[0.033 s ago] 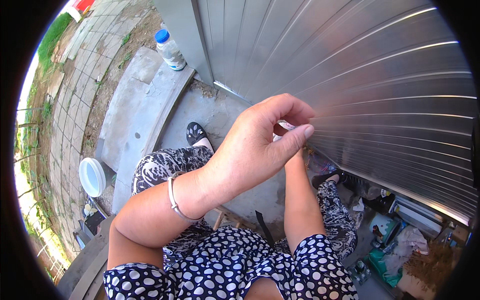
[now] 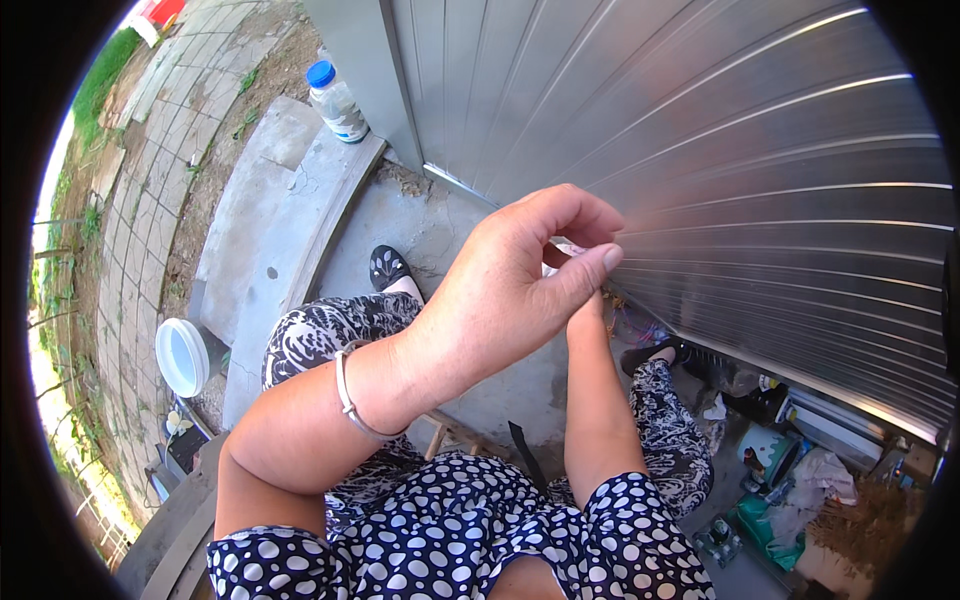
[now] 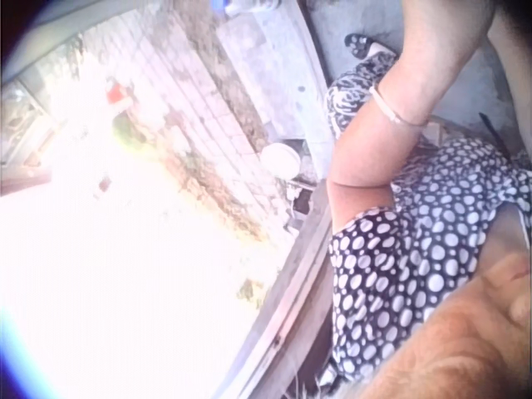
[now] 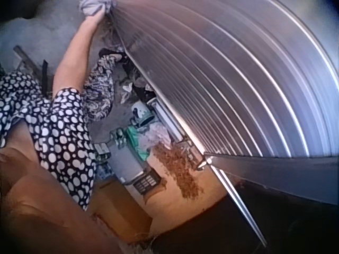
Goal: The person sits on a low stool and wipes a metal roll-up door with a cloth. They clean the lower section first, then reach higher to wipe the upper part of the door, moving the cloth back and forth along the surface.
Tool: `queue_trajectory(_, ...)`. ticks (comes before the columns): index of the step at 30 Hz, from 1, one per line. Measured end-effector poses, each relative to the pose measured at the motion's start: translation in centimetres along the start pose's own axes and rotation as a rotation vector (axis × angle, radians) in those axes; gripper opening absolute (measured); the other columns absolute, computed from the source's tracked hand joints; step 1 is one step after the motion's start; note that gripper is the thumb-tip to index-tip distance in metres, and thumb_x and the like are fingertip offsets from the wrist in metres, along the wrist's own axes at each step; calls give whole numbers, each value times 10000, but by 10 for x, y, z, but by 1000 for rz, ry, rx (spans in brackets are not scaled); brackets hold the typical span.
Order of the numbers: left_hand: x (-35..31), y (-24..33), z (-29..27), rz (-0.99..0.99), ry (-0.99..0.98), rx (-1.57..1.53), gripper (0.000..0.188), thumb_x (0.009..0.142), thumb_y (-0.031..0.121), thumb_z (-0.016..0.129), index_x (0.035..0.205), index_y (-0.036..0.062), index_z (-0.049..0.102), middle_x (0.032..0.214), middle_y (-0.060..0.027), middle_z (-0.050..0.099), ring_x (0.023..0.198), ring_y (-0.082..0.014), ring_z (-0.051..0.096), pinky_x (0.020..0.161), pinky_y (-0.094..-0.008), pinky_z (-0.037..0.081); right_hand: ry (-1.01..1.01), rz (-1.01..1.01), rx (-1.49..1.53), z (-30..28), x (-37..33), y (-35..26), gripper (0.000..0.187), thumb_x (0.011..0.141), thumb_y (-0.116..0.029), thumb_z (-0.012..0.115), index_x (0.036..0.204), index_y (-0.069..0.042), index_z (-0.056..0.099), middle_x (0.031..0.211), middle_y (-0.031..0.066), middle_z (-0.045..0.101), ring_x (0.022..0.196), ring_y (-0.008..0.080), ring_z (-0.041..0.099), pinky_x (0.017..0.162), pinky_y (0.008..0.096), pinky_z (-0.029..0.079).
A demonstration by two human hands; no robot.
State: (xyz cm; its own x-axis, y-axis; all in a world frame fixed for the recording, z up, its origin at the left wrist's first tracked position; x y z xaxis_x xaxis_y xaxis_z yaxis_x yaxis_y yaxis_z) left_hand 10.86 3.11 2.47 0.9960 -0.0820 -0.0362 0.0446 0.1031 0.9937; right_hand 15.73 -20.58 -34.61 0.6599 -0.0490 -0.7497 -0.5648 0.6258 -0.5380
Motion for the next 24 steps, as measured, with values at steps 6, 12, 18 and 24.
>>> queue_trajectory(6,6,-4,2,0,29,2,238,930,172,627,1101,7,597,1014,-25,633,934,-86,580,824,-240,486,-189,-151,2,4,-96,-49,477,896,-225,610,1318,-33,499,1257,117,579,1142,266,568,993,411,446)
queue_trajectory(12,10,0,2,54,64,96,240,939,195,615,1093,11,609,987,-20,638,925,-77,573,814,-224,474,-246,-833,-161,51,-247,-174,412,889,-170,598,1253,14,541,1201,145,604,1105,247,590,973,376,461)
queue_trajectory(18,15,-7,0,74,93,122,245,941,208,615,1086,11,613,976,-19,634,931,-80,570,826,-231,472,-59,-1240,-237,105,-326,-251,389,865,-139,659,1164,98,580,1108,174,644,979,245,650,857,371,532)
queue_trajectory(24,14,-4,-3,59,106,140,245,940,205,614,1086,8,614,978,-28,636,927,-88,574,823,-236,479,94,-1144,-259,66,-237,-219,340,800,-72,728,1081,90,631,1059,143,661,923,202,650,818,327,528)
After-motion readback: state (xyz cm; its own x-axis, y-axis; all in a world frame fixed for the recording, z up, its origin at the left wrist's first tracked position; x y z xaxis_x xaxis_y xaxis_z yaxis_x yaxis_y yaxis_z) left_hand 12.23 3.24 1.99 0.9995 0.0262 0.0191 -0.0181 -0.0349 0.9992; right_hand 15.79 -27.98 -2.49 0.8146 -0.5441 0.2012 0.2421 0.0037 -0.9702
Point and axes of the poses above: each hand's wrist, its own x-axis towards the middle knuckle, its own z-axis out of the palm, y = z × x, the point moved 4 cm from there along x, towards the middle knuckle
